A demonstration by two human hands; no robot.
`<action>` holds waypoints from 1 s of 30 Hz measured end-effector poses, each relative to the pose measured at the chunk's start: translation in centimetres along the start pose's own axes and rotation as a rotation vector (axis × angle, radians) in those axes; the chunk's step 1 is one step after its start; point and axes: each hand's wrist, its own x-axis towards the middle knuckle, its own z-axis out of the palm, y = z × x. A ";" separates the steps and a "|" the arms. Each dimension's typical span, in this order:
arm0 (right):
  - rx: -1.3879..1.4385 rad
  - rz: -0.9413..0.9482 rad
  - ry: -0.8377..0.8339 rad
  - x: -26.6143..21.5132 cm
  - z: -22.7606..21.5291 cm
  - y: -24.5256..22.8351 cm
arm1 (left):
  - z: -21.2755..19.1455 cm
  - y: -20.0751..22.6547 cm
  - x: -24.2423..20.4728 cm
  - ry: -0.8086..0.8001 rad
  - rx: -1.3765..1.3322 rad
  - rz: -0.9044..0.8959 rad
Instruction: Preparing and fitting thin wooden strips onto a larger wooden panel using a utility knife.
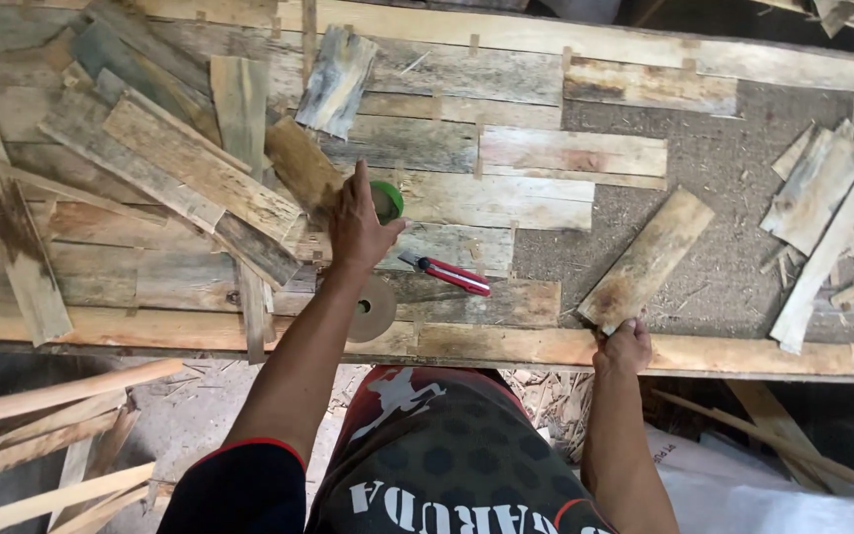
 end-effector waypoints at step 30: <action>-1.640 -1.091 -0.976 -24.2 18.9 -2.9 | -7.9 -6.7 5.6 0.250 0.120 -0.061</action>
